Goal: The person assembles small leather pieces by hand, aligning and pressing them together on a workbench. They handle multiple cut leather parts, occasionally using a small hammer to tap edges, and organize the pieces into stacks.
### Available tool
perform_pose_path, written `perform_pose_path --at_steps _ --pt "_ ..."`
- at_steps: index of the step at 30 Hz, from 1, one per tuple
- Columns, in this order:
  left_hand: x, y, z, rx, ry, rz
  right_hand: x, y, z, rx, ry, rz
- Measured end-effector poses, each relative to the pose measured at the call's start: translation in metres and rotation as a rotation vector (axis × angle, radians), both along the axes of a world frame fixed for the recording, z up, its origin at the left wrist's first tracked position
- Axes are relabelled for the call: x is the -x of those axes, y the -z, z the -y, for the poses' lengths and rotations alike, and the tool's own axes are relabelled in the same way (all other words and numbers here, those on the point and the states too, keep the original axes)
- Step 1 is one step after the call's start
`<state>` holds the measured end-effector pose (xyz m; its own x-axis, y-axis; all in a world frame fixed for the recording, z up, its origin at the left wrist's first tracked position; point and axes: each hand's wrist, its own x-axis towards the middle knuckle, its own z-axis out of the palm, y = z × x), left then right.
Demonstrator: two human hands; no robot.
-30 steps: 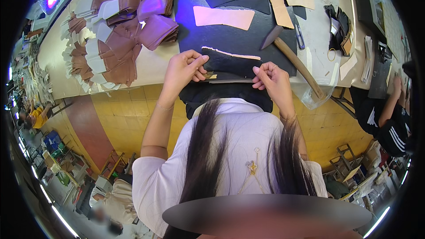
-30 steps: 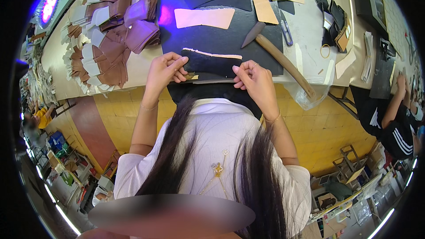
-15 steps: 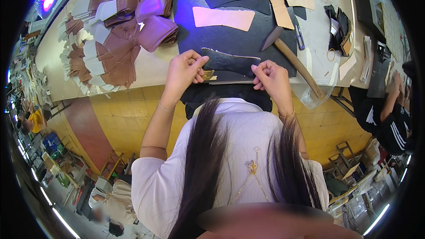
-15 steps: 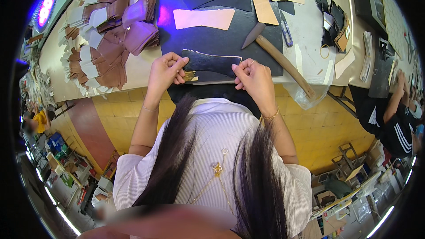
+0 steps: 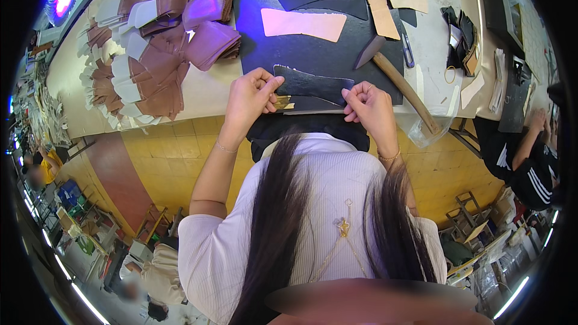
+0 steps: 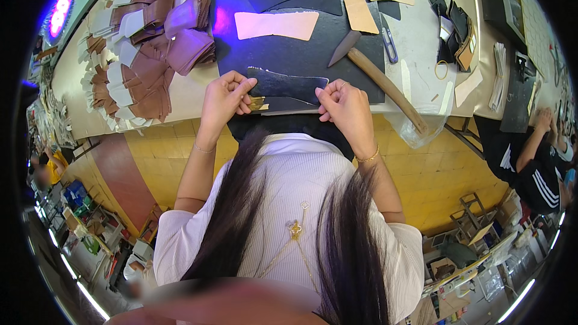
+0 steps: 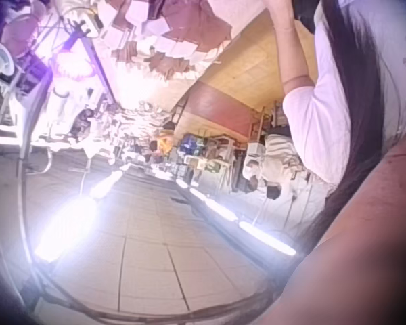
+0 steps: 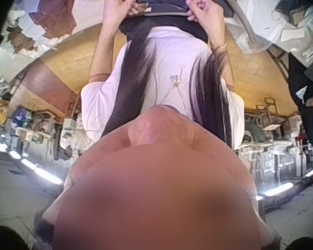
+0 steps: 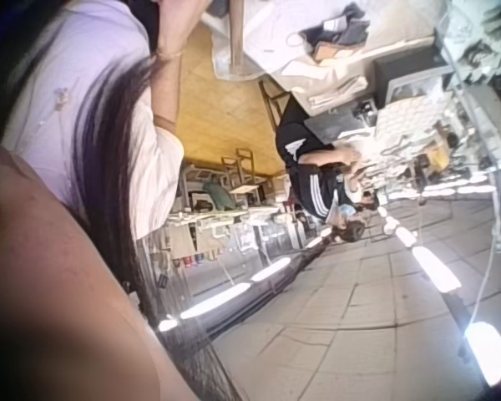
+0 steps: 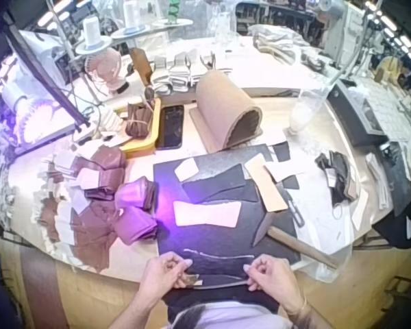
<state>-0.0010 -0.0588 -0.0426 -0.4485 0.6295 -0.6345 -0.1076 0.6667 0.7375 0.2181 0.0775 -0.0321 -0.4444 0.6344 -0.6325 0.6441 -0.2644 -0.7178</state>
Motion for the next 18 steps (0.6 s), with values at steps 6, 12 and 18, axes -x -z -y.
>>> perform_pose_path --at_steps 6,12,18 --pt "-0.001 -0.001 0.000 0.003 0.010 -0.031 0.000 -0.001 0.003 -0.039 0.002 -0.002" --pt "-0.003 -0.004 -0.003 0.034 0.019 -0.092 0.002 0.001 0.004 -0.072 0.005 0.002" --pt "-0.008 -0.012 0.003 0.116 0.325 -0.733 0.000 -0.013 0.014 -0.637 -0.190 0.025"
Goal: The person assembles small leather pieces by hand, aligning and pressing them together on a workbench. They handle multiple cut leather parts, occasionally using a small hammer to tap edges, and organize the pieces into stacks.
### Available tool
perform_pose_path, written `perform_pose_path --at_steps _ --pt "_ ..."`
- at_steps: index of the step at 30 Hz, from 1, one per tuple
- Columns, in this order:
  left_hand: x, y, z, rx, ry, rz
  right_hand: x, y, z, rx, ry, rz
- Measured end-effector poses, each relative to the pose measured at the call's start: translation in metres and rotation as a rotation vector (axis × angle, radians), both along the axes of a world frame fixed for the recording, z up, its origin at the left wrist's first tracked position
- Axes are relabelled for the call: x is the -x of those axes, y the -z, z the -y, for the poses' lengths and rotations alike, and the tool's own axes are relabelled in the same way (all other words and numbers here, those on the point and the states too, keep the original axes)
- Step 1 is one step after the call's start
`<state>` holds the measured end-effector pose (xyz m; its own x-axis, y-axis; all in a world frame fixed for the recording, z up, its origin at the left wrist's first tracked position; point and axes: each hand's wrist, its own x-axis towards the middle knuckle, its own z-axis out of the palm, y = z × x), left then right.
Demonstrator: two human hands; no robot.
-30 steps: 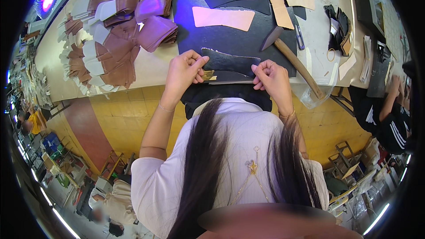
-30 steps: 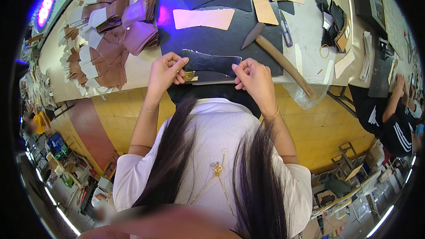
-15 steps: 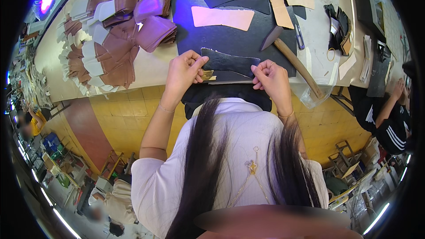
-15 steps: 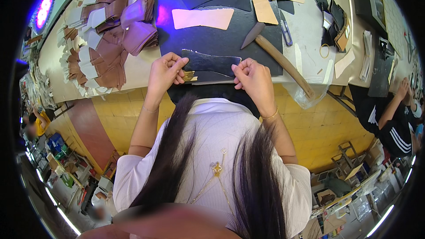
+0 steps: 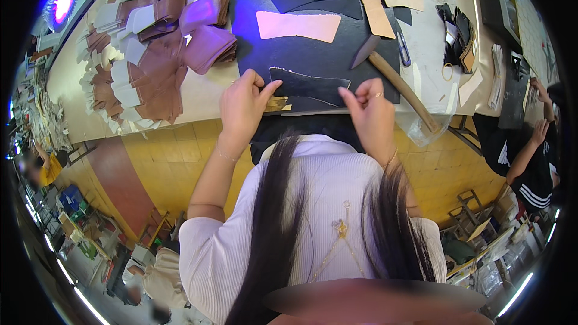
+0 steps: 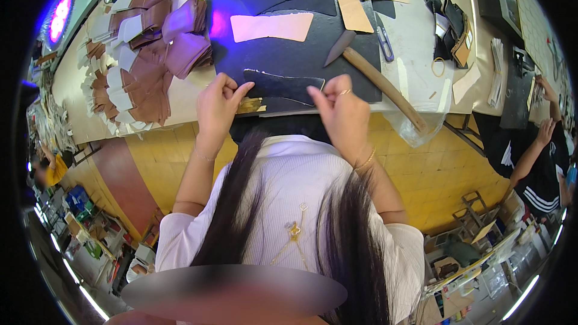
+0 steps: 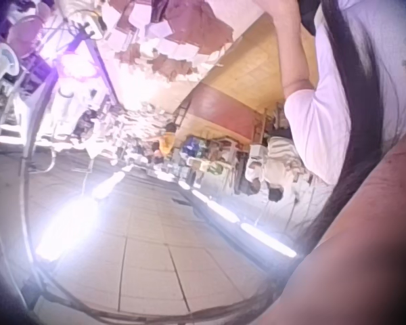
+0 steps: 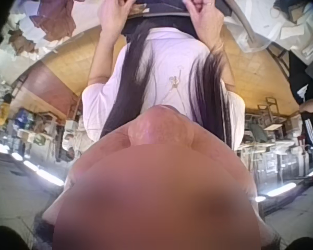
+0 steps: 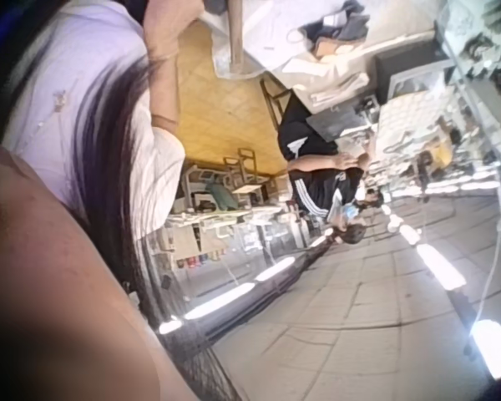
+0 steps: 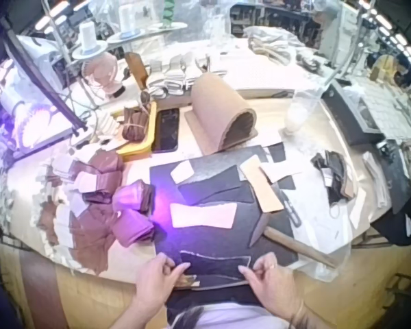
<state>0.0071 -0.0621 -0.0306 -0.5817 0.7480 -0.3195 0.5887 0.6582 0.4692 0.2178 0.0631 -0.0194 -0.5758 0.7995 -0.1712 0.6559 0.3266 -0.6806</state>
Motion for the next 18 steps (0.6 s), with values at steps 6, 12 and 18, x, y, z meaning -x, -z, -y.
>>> perform_pose_path --at_steps 6,12,18 --pt "-0.007 0.025 0.012 -0.276 0.734 -0.310 0.037 0.027 0.014 -0.411 -0.716 -0.087" --pt "-0.007 0.039 0.022 -0.143 0.737 -0.321 -0.004 0.044 0.016 -0.411 -0.644 0.142" --pt "-0.017 0.039 0.024 -0.110 0.686 -0.339 -0.053 0.015 0.003 -0.397 -0.497 0.281"
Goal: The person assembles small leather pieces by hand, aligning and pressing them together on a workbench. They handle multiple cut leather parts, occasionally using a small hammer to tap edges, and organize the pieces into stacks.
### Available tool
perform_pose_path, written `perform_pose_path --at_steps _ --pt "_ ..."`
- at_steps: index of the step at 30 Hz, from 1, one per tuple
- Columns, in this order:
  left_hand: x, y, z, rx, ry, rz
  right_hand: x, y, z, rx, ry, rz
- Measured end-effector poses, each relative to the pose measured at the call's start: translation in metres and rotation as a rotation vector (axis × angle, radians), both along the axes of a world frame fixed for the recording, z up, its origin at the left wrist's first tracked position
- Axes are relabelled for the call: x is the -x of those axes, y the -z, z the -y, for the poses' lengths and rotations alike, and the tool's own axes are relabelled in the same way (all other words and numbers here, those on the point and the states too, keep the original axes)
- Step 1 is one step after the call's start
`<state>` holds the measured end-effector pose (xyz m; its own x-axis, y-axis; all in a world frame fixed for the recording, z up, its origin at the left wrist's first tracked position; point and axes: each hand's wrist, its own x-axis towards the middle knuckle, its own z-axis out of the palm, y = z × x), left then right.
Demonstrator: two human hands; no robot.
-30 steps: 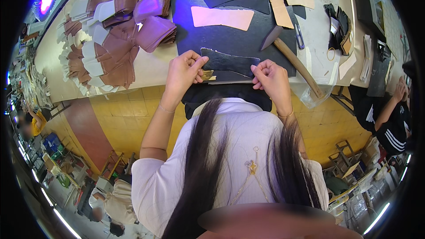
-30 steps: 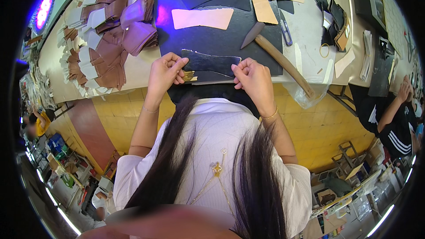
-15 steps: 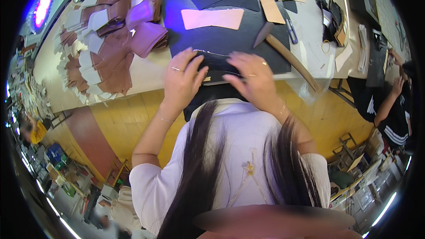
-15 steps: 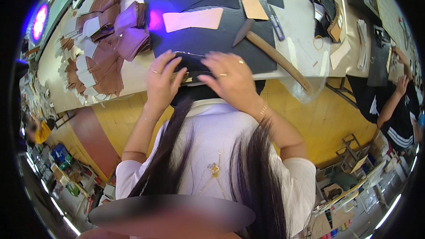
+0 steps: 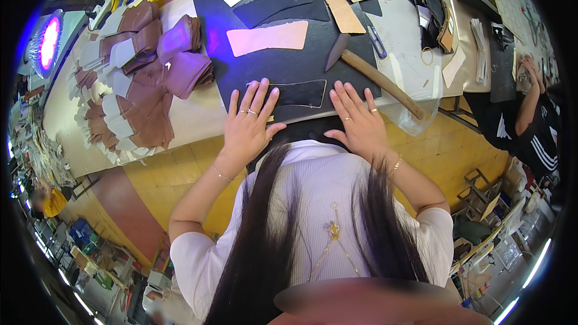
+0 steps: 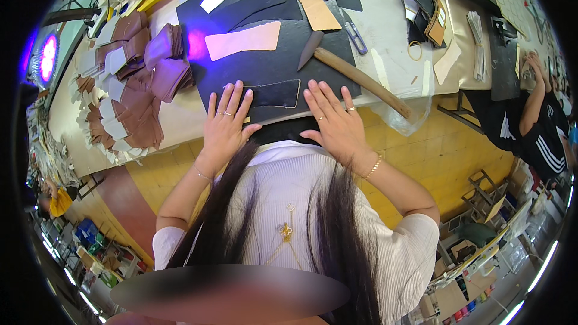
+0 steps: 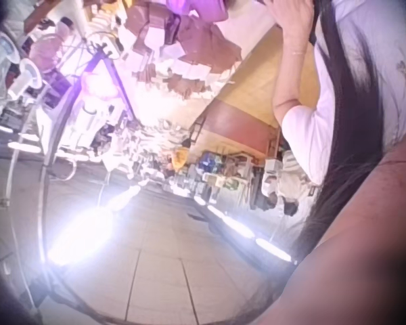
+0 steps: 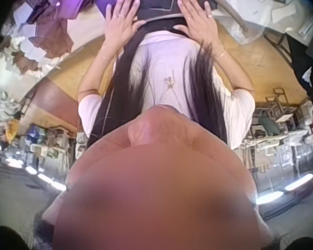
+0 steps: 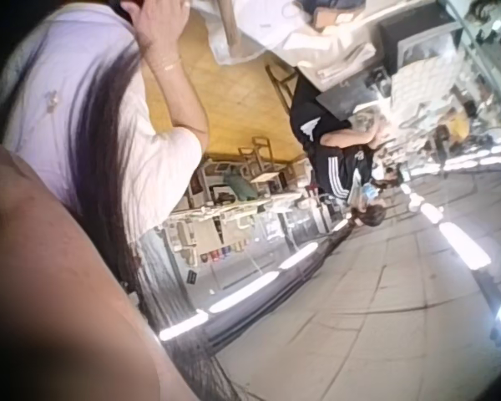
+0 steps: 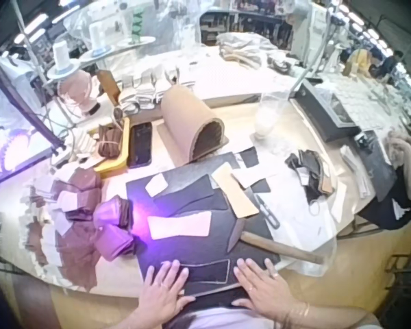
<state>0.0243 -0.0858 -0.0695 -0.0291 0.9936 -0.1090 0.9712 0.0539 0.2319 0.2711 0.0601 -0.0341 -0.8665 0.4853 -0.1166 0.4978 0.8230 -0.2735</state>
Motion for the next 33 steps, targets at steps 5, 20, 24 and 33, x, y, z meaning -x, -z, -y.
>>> perform_pose_path --at_steps 5,20,24,33 --pt "-0.015 0.002 -0.001 -0.045 -0.083 0.002 -0.004 -0.020 -0.054 -0.040 0.176 -0.324" --pt "-0.058 0.008 -0.029 -0.272 0.051 0.071 0.042 0.029 -0.219 -0.537 -0.148 -0.029" --pt "-0.057 0.014 -0.026 -0.294 0.094 0.025 0.043 0.032 -0.225 -0.563 -0.136 0.012" --pt "-0.048 0.009 -0.019 -0.173 0.068 0.212 0.044 -0.007 -0.235 -0.104 0.287 -0.340"
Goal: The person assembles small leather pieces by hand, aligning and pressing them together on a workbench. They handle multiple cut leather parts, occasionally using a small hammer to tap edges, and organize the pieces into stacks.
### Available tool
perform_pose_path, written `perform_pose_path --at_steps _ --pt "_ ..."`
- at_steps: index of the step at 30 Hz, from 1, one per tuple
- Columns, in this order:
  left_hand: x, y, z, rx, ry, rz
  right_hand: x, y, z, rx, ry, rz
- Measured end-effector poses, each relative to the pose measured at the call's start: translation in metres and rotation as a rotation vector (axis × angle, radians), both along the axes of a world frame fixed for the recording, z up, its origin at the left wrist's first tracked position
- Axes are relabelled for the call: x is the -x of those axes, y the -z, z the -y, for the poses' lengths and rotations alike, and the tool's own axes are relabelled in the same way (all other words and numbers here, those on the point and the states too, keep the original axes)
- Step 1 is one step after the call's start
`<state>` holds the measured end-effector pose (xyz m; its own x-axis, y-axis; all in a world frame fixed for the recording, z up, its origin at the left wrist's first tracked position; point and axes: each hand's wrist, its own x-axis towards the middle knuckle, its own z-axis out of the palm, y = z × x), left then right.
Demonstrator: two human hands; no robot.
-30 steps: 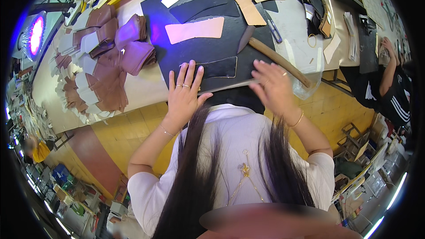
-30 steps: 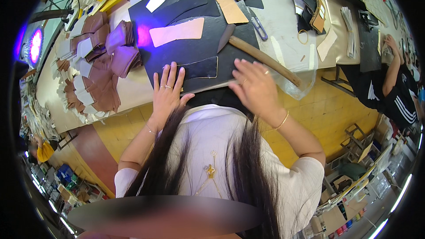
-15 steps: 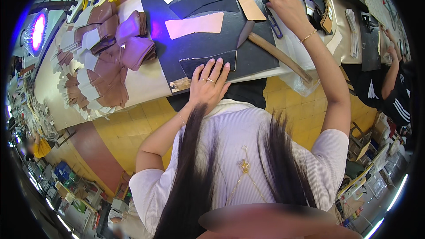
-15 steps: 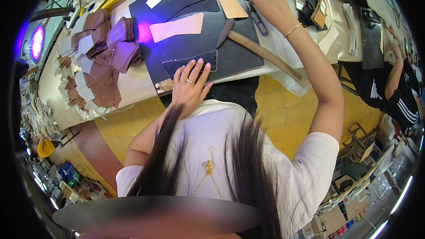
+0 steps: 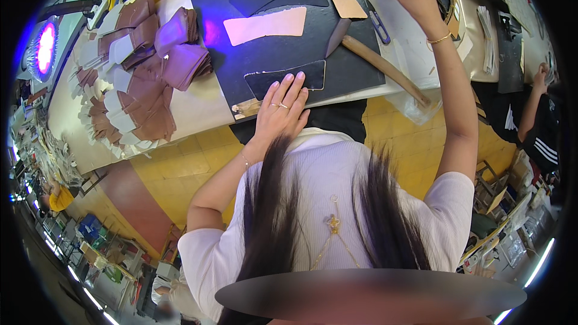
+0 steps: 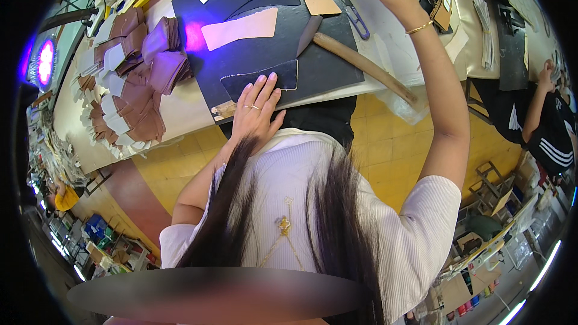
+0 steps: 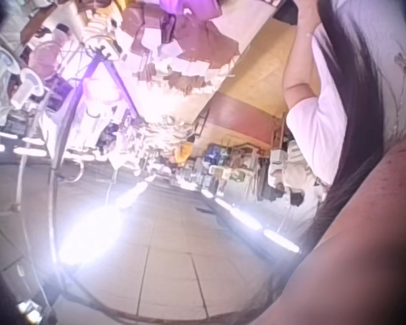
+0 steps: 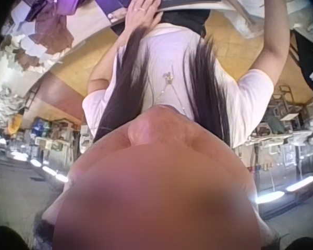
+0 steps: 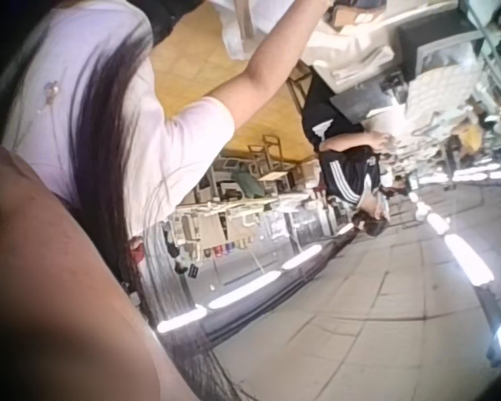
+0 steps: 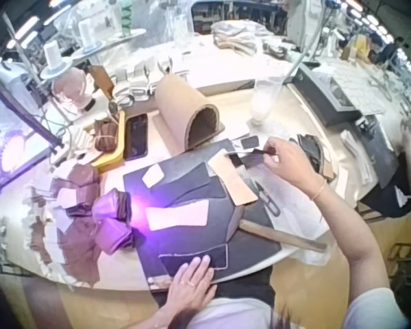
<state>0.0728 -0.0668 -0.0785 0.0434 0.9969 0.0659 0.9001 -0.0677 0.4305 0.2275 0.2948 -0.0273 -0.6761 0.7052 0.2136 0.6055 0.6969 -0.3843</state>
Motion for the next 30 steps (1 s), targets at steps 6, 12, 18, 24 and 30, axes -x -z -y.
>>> perform_pose_path --at_steps 6,12,18,24,30 --pt "-0.005 -0.005 -0.004 -0.019 -0.031 -0.003 -0.004 -0.023 -0.010 0.256 0.048 -0.274" --pt "-0.002 -0.010 -0.023 -0.143 -0.103 0.056 -0.005 -0.026 -0.003 0.547 0.073 -0.546" --pt "0.000 -0.021 -0.044 -0.071 -0.201 0.193 -0.005 -0.042 0.016 0.763 0.076 -0.766" --pt "0.007 -0.021 -0.048 -0.152 -0.147 0.220 -0.029 -0.061 0.052 0.746 0.096 -0.677" --pt "0.006 -0.019 -0.040 -0.218 -0.067 0.063 -0.031 -0.065 0.118 0.986 -0.181 -0.751"
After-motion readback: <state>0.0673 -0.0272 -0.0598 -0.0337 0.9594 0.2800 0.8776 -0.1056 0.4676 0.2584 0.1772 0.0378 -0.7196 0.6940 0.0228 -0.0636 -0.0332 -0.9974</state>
